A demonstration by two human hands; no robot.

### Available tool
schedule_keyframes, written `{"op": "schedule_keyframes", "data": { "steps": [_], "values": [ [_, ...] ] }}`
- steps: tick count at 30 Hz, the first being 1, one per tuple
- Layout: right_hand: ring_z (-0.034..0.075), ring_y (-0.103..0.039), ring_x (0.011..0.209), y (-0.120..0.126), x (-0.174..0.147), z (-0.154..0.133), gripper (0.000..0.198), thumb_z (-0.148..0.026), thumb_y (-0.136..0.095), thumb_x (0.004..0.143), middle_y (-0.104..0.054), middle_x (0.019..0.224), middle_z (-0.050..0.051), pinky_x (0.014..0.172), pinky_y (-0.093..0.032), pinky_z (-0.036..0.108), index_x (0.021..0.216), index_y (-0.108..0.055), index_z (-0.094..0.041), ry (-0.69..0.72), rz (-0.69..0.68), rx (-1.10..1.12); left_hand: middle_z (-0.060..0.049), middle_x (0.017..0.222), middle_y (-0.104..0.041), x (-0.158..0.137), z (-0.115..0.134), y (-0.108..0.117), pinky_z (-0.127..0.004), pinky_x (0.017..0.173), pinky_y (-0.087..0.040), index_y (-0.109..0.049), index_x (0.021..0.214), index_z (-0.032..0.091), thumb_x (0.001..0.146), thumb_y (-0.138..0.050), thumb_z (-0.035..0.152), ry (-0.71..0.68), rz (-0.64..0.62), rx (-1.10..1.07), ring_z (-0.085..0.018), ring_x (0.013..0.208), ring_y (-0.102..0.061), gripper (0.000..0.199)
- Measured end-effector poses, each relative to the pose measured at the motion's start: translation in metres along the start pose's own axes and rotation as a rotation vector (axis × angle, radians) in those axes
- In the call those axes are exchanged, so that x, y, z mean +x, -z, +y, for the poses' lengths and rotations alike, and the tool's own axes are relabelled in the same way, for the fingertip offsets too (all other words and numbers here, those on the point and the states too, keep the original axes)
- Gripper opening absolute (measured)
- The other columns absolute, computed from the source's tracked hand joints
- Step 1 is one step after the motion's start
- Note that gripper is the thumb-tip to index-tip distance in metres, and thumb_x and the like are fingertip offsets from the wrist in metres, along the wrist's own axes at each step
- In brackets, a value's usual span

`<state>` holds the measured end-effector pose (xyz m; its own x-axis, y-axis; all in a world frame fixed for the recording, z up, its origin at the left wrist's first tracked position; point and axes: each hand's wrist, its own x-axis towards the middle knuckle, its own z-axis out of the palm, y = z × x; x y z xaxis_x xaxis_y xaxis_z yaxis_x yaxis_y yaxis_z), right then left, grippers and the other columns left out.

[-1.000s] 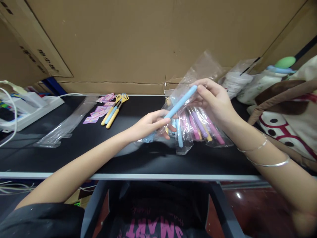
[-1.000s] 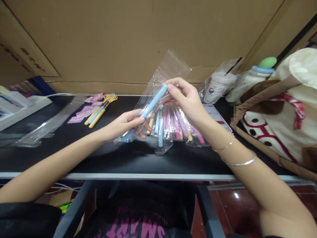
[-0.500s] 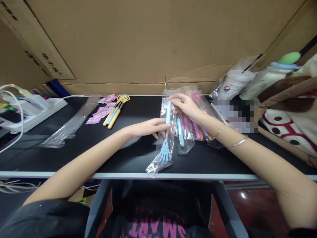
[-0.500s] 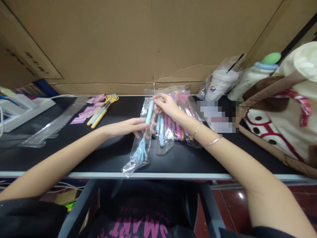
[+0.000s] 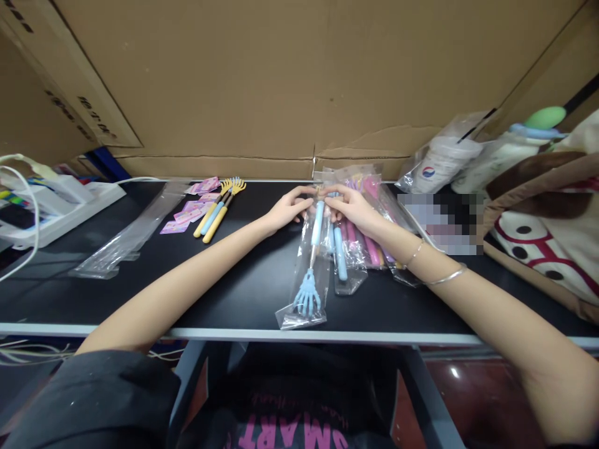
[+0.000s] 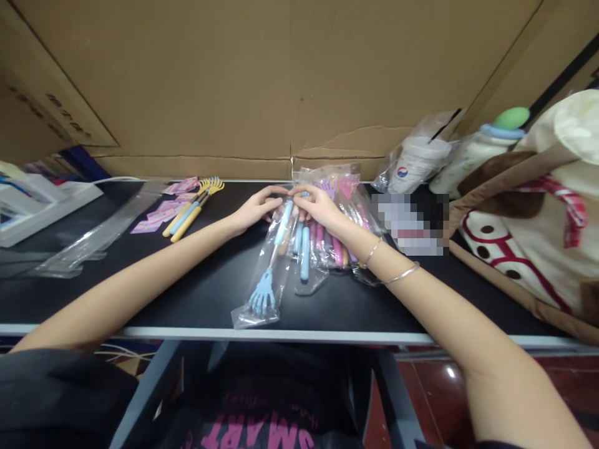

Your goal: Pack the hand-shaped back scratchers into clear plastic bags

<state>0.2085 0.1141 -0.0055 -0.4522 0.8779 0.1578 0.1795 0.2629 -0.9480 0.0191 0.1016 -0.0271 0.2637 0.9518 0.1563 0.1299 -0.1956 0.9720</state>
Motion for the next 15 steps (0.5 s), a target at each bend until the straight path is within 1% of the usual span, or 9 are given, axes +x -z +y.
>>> {"op": "schedule_keyframes", "data": {
  "steps": [3,6,8,11,15],
  "values": [
    [0.006,-0.055,0.047,0.0002,-0.0033,-0.0009,0.012,-0.017,-0.057,0.087,-0.058,0.058,-0.006,0.047,-0.041,0.017,0.099,-0.060,-0.020,0.016,0.000,-0.021,0.004,0.069,-0.063,-0.0046,-0.0059,-0.0046,-0.013,0.050,-0.038,-0.057,0.107,0.016,0.087,-0.054,0.021,-0.060,0.043,-0.018,-0.004,0.056,-0.054,0.021],
    [0.005,-0.055,0.048,-0.0003,-0.0059,-0.0024,0.009,-0.017,-0.057,0.086,-0.058,0.058,-0.005,0.048,-0.040,0.017,0.094,-0.061,-0.020,0.027,0.001,-0.041,0.004,0.070,-0.063,-0.0087,-0.0072,-0.0061,-0.013,0.051,-0.037,-0.058,0.102,0.017,0.086,-0.055,0.023,-0.084,0.057,-0.029,-0.004,0.056,-0.054,0.017],
    [0.005,-0.054,0.049,-0.0006,-0.0069,-0.0028,0.009,-0.014,-0.056,0.085,-0.058,0.060,-0.004,0.048,-0.039,0.018,0.090,-0.062,-0.019,0.021,-0.004,-0.036,0.004,0.068,-0.061,-0.0095,-0.0067,-0.0060,-0.013,0.051,-0.036,-0.060,0.098,0.016,0.085,-0.056,0.024,-0.087,0.059,-0.030,-0.004,0.057,-0.054,0.015],
    [0.005,-0.054,0.051,-0.0012,-0.0078,-0.0032,0.015,-0.008,-0.051,0.082,-0.059,0.062,-0.004,0.049,-0.039,0.018,0.086,-0.063,-0.018,0.011,-0.005,-0.047,0.004,0.067,-0.059,-0.0087,-0.0059,-0.0053,-0.013,0.051,-0.037,-0.062,0.093,0.016,0.084,-0.055,0.021,-0.083,0.062,-0.032,-0.004,0.057,-0.054,0.012],
    [0.006,-0.055,0.052,-0.0022,-0.0095,-0.0049,0.018,-0.008,-0.047,0.082,-0.058,0.062,-0.003,0.049,-0.038,0.018,0.083,-0.063,-0.017,0.019,0.003,-0.068,0.004,0.071,-0.060,-0.0065,-0.0064,-0.0041,-0.014,0.049,-0.037,-0.061,0.091,0.016,0.083,-0.048,0.016,-0.065,0.069,-0.046,-0.005,0.056,-0.055,0.015]
  ]
}}
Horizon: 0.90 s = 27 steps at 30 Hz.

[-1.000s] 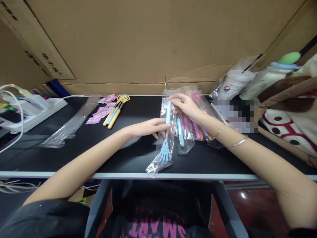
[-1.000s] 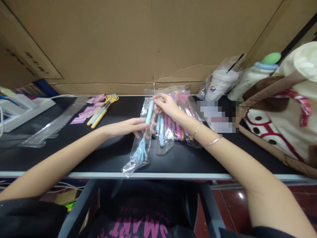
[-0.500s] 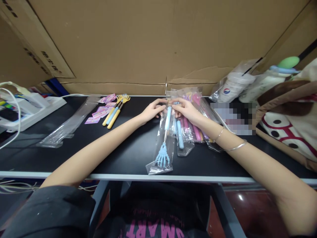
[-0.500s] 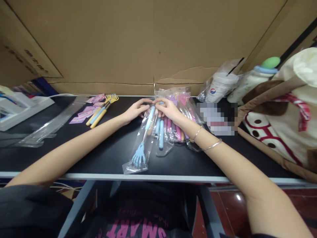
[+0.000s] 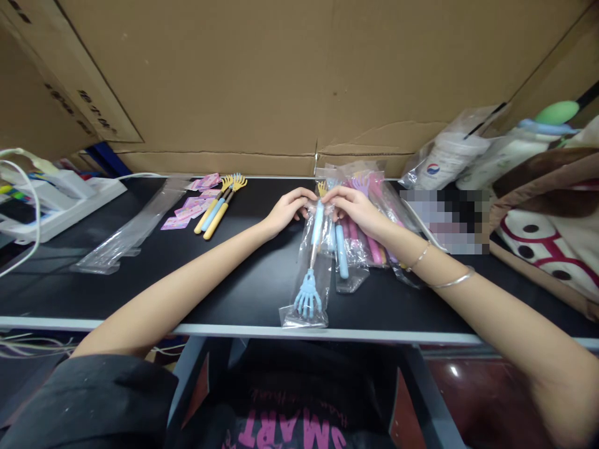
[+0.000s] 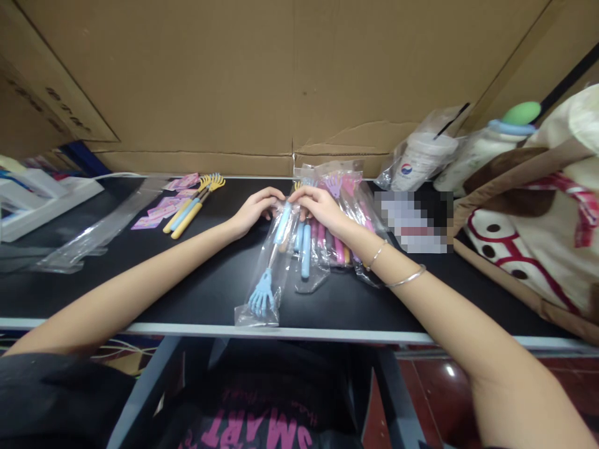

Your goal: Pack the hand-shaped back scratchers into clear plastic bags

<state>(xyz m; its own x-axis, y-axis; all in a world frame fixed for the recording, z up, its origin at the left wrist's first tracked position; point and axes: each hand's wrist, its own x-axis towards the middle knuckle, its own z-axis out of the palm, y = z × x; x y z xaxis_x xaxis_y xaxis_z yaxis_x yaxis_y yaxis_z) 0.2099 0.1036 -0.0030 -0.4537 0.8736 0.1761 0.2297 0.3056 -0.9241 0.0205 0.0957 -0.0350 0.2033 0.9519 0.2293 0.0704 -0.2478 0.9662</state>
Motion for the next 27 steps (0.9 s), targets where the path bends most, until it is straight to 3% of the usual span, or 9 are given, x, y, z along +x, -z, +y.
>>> {"op": "schedule_keyframes", "data": {
  "steps": [7,13,18,27],
  "values": [
    [0.007,-0.055,0.052,-0.0003,-0.0007,-0.0012,0.023,-0.007,-0.041,0.083,-0.057,0.056,-0.003,0.052,-0.039,0.019,0.079,-0.062,-0.017,0.013,-0.026,0.046,0.003,0.068,-0.058,-0.0009,0.0016,0.0000,-0.014,0.047,-0.035,-0.059,0.090,0.016,0.089,-0.044,0.031,0.007,0.001,-0.022,-0.005,0.055,-0.054,0.021],
    [0.007,-0.055,0.052,0.0005,-0.0008,0.0007,0.020,-0.027,-0.045,0.093,-0.056,0.057,-0.004,0.050,-0.037,0.019,0.085,-0.060,-0.018,0.051,-0.056,-0.005,0.005,0.066,-0.058,-0.0041,0.0042,-0.0017,-0.014,0.049,-0.037,-0.059,0.091,0.016,0.081,-0.058,0.022,-0.019,-0.004,-0.010,-0.005,0.057,-0.054,0.012],
    [0.006,-0.051,0.053,-0.0005,-0.0036,0.0008,0.009,-0.026,-0.060,0.086,-0.055,0.061,-0.005,0.048,-0.037,0.020,0.090,-0.059,-0.019,0.075,-0.063,-0.009,0.005,0.065,-0.059,-0.0060,0.0054,-0.0029,-0.015,0.053,-0.040,-0.057,0.091,0.015,0.078,-0.064,0.020,-0.030,-0.015,-0.018,-0.006,0.057,-0.055,0.015],
    [0.007,-0.052,0.054,-0.0004,-0.0051,0.0025,0.013,-0.024,-0.063,0.083,-0.055,0.062,-0.005,0.049,-0.041,0.020,0.094,-0.057,-0.019,0.080,-0.057,0.032,0.005,0.066,-0.061,-0.0058,0.0054,-0.0039,-0.020,0.066,-0.046,-0.055,0.098,0.016,0.076,-0.071,0.026,-0.030,-0.072,-0.022,-0.008,0.063,-0.059,0.029]
  ]
}}
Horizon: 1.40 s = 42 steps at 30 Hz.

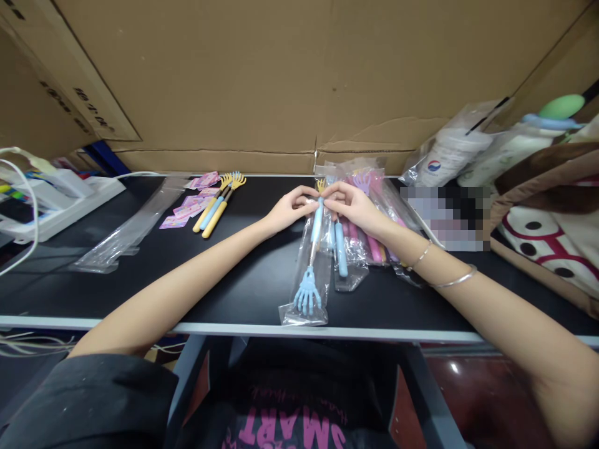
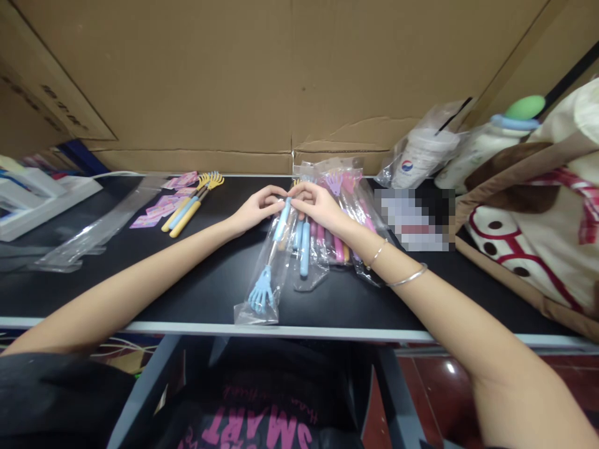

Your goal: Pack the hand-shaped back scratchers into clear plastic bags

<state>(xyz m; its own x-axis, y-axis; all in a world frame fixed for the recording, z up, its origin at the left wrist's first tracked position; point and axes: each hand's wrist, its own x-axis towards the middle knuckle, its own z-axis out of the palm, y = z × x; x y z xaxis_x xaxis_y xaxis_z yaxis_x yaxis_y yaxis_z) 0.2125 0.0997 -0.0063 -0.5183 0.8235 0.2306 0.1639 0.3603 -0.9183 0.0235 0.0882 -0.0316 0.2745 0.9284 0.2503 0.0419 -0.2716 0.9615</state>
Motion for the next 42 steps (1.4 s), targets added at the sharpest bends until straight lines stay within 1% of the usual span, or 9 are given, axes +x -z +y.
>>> {"op": "schedule_keyframes", "data": {
  "steps": [5,13,20,25,29,32,35,38,42],
  "values": [
    [0.008,-0.052,0.052,0.002,0.000,0.002,0.013,-0.024,-0.062,0.083,-0.055,0.055,-0.005,0.050,-0.042,0.020,0.094,-0.056,-0.020,-0.009,0.008,-0.006,0.007,0.063,-0.060,-0.002,0.002,-0.002,-0.021,0.069,-0.045,-0.052,0.106,0.015,0.077,-0.071,0.025,0.035,-0.077,-0.011,-0.009,0.063,-0.061,0.036],
    [0.009,-0.057,0.057,0.001,-0.002,0.000,0.018,-0.026,-0.064,0.082,-0.060,0.067,-0.004,0.052,-0.045,0.021,0.095,-0.054,-0.020,0.008,-0.032,-0.029,0.006,0.060,-0.059,-0.008,0.009,-0.014,-0.018,0.063,-0.044,-0.055,0.100,0.014,0.087,-0.060,0.017,0.097,0.069,-0.023,-0.007,0.057,-0.057,0.014],
    [0.010,-0.058,0.059,-0.001,-0.002,0.002,0.026,-0.025,-0.064,0.080,-0.058,0.068,-0.005,0.055,-0.046,0.023,0.102,-0.051,-0.022,0.079,0.013,-0.055,-0.001,0.076,-0.068,-0.007,0.007,-0.011,-0.023,0.071,-0.048,-0.054,0.119,0.012,0.086,-0.065,0.027,0.199,0.139,-0.050,-0.011,0.069,-0.062,0.038],
    [0.010,-0.057,0.059,-0.001,-0.002,0.001,0.023,-0.025,-0.065,0.079,-0.059,0.068,-0.004,0.056,-0.047,0.024,0.098,-0.053,-0.021,0.077,0.014,-0.036,-0.006,0.091,-0.070,-0.004,0.008,-0.004,-0.023,0.069,-0.045,-0.062,0.116,0.011,0.085,-0.066,0.029,0.202,0.082,-0.043,-0.012,0.074,-0.061,0.037],
    [0.009,-0.056,0.061,-0.003,-0.005,-0.005,0.020,-0.023,-0.063,0.080,-0.061,0.071,-0.002,0.052,-0.045,0.022,0.098,-0.056,-0.020,0.058,0.057,-0.063,-0.006,0.093,-0.070,-0.003,0.008,-0.002,-0.022,0.067,-0.043,-0.061,0.119,0.011,0.085,-0.065,0.030,0.221,0.098,-0.065,-0.010,0.072,-0.060,0.039],
    [0.010,-0.056,0.060,-0.004,-0.008,-0.011,0.023,-0.023,-0.063,0.080,-0.060,0.071,-0.002,0.047,-0.043,0.021,0.102,-0.057,-0.021,0.038,0.099,-0.079,-0.005,0.087,-0.070,-0.004,0.010,-0.001,-0.021,0.065,-0.041,-0.064,0.113,0.012,0.085,-0.066,0.033,0.230,0.086,-0.058,-0.010,0.072,-0.060,0.035],
    [0.010,-0.057,0.060,-0.006,-0.010,-0.015,0.028,-0.025,-0.064,0.080,-0.061,0.074,-0.001,0.044,-0.043,0.020,0.107,-0.056,-0.021,-0.011,0.105,-0.045,-0.004,0.082,-0.070,-0.006,0.016,0.001,-0.020,0.060,-0.040,-0.067,0.097,0.014,0.082,-0.068,0.038,0.267,0.063,-0.022,-0.010,0.068,-0.060,0.028],
    [0.010,-0.058,0.061,-0.006,-0.011,-0.016,0.037,-0.028,-0.067,0.079,-0.063,0.078,-0.001,0.043,-0.043,0.020,0.114,-0.054,-0.021,-0.065,0.094,0.018,-0.002,0.079,-0.067,-0.008,0.026,0.002,-0.019,0.056,-0.038,-0.064,0.089,0.015,0.080,-0.070,0.039,0.332,0.091,-0.012,-0.008,0.065,-0.059,0.027],
    [0.009,-0.060,0.062,-0.005,-0.009,-0.022,0.045,-0.031,-0.071,0.076,-0.065,0.080,-0.001,0.052,-0.049,0.021,0.116,-0.052,-0.021,-0.089,0.081,0.142,0.000,0.081,-0.065,-0.010,0.045,0.002,-0.017,0.056,-0.040,-0.059,0.088,0.016,0.084,-0.066,0.035,0.333,0.156,-0.011,-0.007,0.067,-0.058,0.021]
  ]
}}
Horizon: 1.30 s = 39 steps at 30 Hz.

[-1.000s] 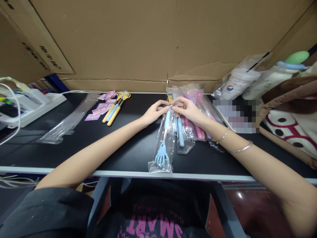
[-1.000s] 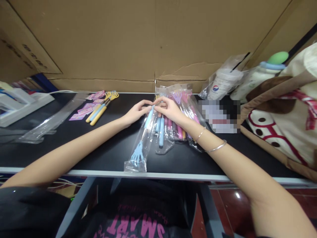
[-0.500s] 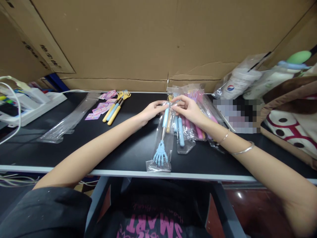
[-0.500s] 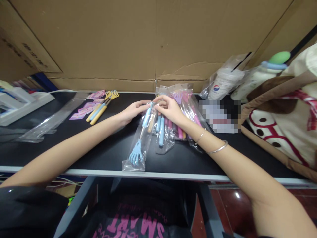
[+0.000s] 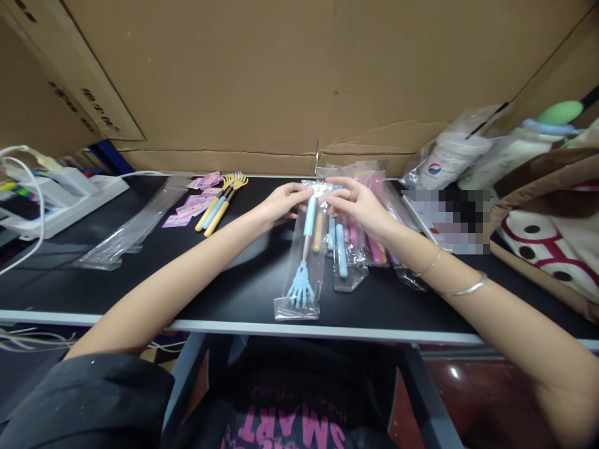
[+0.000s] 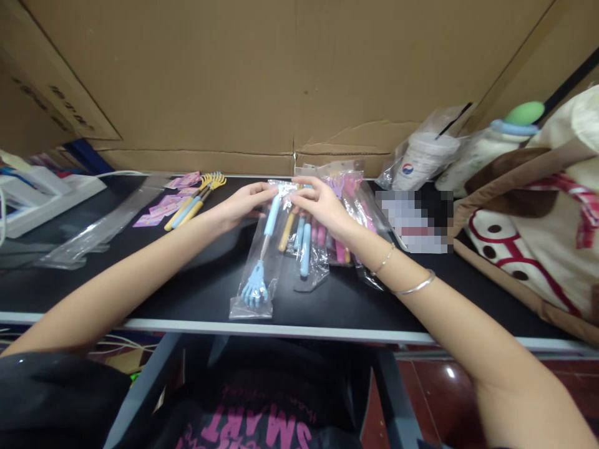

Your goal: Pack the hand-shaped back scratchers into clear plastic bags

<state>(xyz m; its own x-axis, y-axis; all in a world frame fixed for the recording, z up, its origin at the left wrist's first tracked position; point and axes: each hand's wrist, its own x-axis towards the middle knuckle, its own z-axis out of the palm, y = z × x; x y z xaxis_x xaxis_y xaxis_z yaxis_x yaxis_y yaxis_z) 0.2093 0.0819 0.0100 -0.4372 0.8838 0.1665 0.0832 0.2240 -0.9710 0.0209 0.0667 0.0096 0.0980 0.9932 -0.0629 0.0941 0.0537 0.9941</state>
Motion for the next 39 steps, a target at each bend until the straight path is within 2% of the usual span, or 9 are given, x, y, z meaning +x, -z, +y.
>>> {"op": "schedule_keyframes", "data": {
  "steps": [4,8,13,16,19,22,29,33,39],
  "values": [
    [0.009,-0.061,0.068,-0.001,-0.005,-0.021,0.045,-0.034,-0.073,0.076,-0.068,0.088,0.001,0.065,-0.052,0.024,0.114,-0.054,-0.020,0.119,-0.034,0.114,-0.001,0.085,-0.064,-0.013,0.021,-0.001,-0.019,0.057,-0.043,-0.057,0.097,0.017,0.086,-0.063,0.033,-0.262,0.028,0.057,-0.010,0.073,-0.061,0.020],
    [0.011,-0.064,0.075,-0.003,-0.017,-0.044,0.038,-0.040,-0.069,0.080,-0.065,0.091,0.000,0.068,-0.053,0.025,0.112,-0.057,-0.024,0.228,0.004,-0.020,0.000,0.088,-0.062,-0.026,0.044,-0.001,-0.018,0.062,-0.043,-0.056,0.108,0.019,0.084,-0.065,0.044,-0.547,-0.008,0.181,-0.017,0.086,-0.066,0.036],
    [0.016,-0.065,0.091,-0.001,-0.024,-0.056,0.033,-0.044,-0.066,0.083,-0.067,0.098,0.000,0.069,-0.054,0.028,0.110,-0.056,-0.028,0.404,0.139,-0.164,0.001,0.099,-0.060,-0.042,0.073,-0.006,-0.020,0.067,-0.044,-0.056,0.114,0.023,0.086,-0.056,0.045,-0.705,-0.023,0.406,-0.023,0.105,-0.064,0.035],
    [0.016,-0.067,0.089,-0.001,-0.029,-0.058,0.028,-0.045,-0.065,0.082,-0.069,0.094,0.000,0.070,-0.053,0.029,0.103,-0.057,-0.028,0.522,0.219,-0.246,0.002,0.095,-0.060,-0.055,0.081,-0.010,-0.022,0.071,-0.045,-0.057,0.106,0.018,0.086,-0.058,0.041,-0.823,0.054,0.533,-0.021,0.104,-0.064,0.031],
    [0.014,-0.067,0.083,-0.003,-0.035,-0.056,0.020,-0.040,-0.065,0.084,-0.068,0.089,0.000,0.068,-0.052,0.029,0.096,-0.058,-0.027,0.693,0.304,-0.354,0.001,0.090,-0.061,-0.063,0.077,-0.010,-0.025,0.077,-0.047,-0.059,0.096,0.018,0.090,-0.052,0.048,-0.992,0.163,0.722,-0.018,0.102,-0.064,0.031],
    [0.012,-0.065,0.074,-0.003,-0.039,-0.049,0.006,-0.025,-0.063,0.086,-0.067,0.084,-0.001,0.065,-0.052,0.029,0.090,-0.059,-0.024,0.949,0.347,-0.489,0.001,0.085,-0.066,-0.061,0.061,-0.001,-0.028,0.078,-0.048,-0.062,0.087,0.022,0.096,-0.044,0.045,-1.198,0.155,0.996,-0.015,0.094,-0.064,0.030],
    [0.010,-0.059,0.069,0.000,-0.035,-0.026,0.016,-0.010,-0.050,0.091,-0.073,0.083,-0.003,0.059,-0.042,0.025,0.086,-0.061,-0.021,1.289,-0.004,-1.157,0.006,0.079,-0.070,-0.052,0.019,0.027,-0.023,0.056,-0.037,-0.056,0.079,0.023,0.095,-0.050,0.022,-1.736,0.069,1.421,-0.008,0.072,-0.062,0.017],
    [0.011,-0.055,0.067,-0.006,-0.032,-0.014,0.023,-0.015,-0.045,0.095,-0.067,0.070,-0.002,0.055,-0.035,0.026,0.078,-0.061,-0.019,1.251,-0.172,-1.382,0.006,0.074,-0.068,-0.050,0.000,0.032,-0.023,0.056,-0.035,-0.057,0.080,0.023,0.094,-0.051,0.018,-1.739,0.022,1.502,-0.008,0.069,-0.059,0.016],
    [0.012,-0.051,0.069,-0.017,-0.035,0.005,0.029,-0.015,-0.041,0.096,-0.064,0.071,-0.001,0.059,-0.033,0.027,0.075,-0.060,-0.018,1.133,-0.302,-1.352,0.004,0.067,-0.060,-0.047,-0.016,0.029,-0.027,0.053,-0.032,-0.055,0.075,0.021,0.098,-0.044,0.028,-1.469,-0.122,1.523,-0.012,0.064,-0.051,0.026]
  ]
}}
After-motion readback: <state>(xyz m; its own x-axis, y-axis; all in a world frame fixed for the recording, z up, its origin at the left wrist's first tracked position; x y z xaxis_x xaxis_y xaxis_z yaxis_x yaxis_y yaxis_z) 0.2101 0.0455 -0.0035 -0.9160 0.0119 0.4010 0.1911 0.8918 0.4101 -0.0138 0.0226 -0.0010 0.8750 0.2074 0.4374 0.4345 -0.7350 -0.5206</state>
